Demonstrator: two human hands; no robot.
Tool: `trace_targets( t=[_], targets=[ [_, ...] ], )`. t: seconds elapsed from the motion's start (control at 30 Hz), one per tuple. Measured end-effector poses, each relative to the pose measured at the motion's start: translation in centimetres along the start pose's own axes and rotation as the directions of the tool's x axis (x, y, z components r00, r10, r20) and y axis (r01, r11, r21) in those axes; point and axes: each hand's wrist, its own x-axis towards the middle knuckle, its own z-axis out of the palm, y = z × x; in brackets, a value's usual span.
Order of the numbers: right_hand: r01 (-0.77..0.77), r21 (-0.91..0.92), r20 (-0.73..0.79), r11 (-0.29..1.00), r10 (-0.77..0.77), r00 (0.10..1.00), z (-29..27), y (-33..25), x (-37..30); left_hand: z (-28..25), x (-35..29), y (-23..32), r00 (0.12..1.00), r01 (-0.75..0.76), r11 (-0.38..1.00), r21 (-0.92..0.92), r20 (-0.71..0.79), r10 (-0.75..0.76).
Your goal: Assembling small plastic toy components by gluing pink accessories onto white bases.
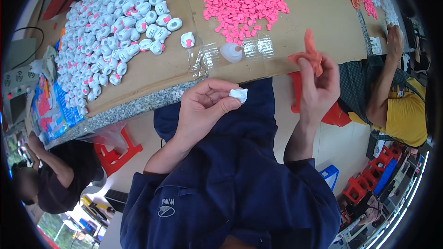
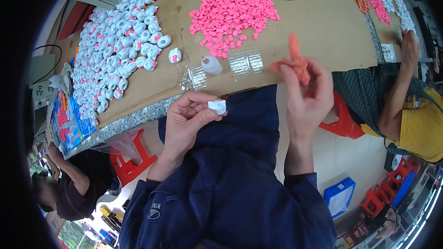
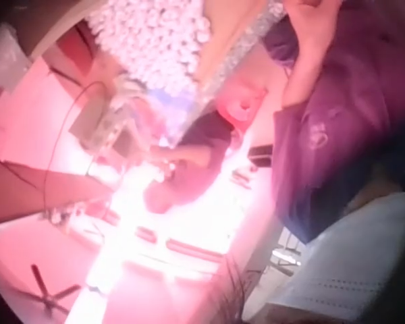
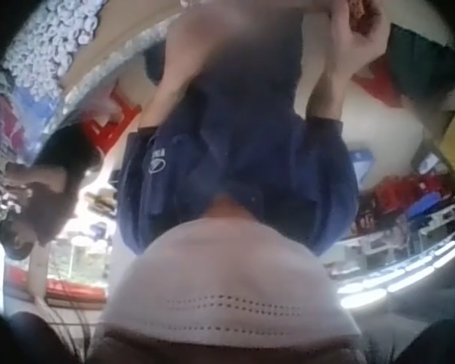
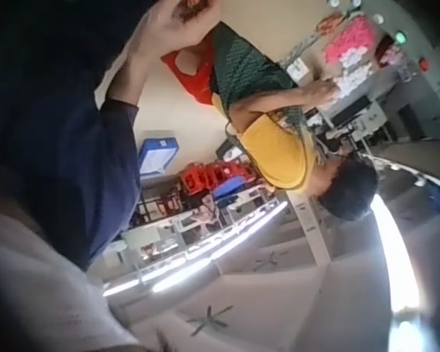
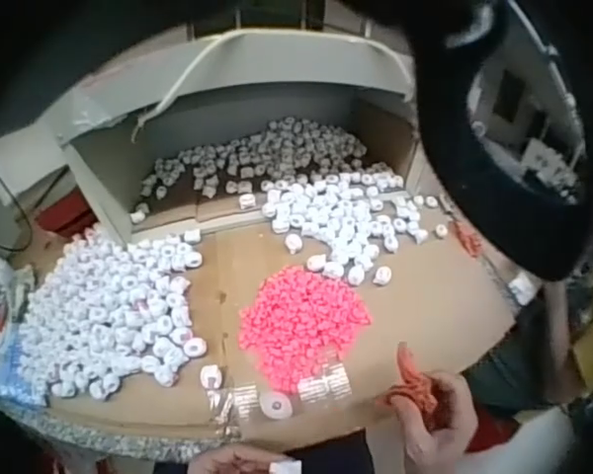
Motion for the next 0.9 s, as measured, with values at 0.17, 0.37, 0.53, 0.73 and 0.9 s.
trace_targets(
  t=[0.17,0.37,0.53,0.73,0.9],
  targets=[
    [0.331,-0.617,0.024,0.714,-0.403,0.915,0.0,0.2,1.1,-0.6,-0.1,-0.1,1.0,0.01,1.0,-0.021,-0.021,-0.01],
    [0.354,-0.424,0.374,0.834,-0.195,0.907,3.5,1.2,1.0,-0.7,-0.2,0.3,0.997,0.031,0.998,-0.059,-0.063,-0.035],
    [0.458,-0.414,0.488,0.786,-0.233,0.841,5.2,2.3,2.6,-1.1,-0.4,0.5,0.995,0.015,0.999,-0.05,-0.096,-0.02],
    [0.508,-0.423,0.489,0.75,-0.283,0.825,5.3,2.2,2.5,-1.1,-0.3,0.5,0.992,-0.007,0.996,-0.085,-0.123,-0.004],
    [0.369,-0.406,0.407,0.836,-0.197,0.892,3.4,-1.0,-0.2,-1.2,-0.3,0.1,0.99,-0.078,0.995,-0.064,-0.125,0.07]
  ],
)
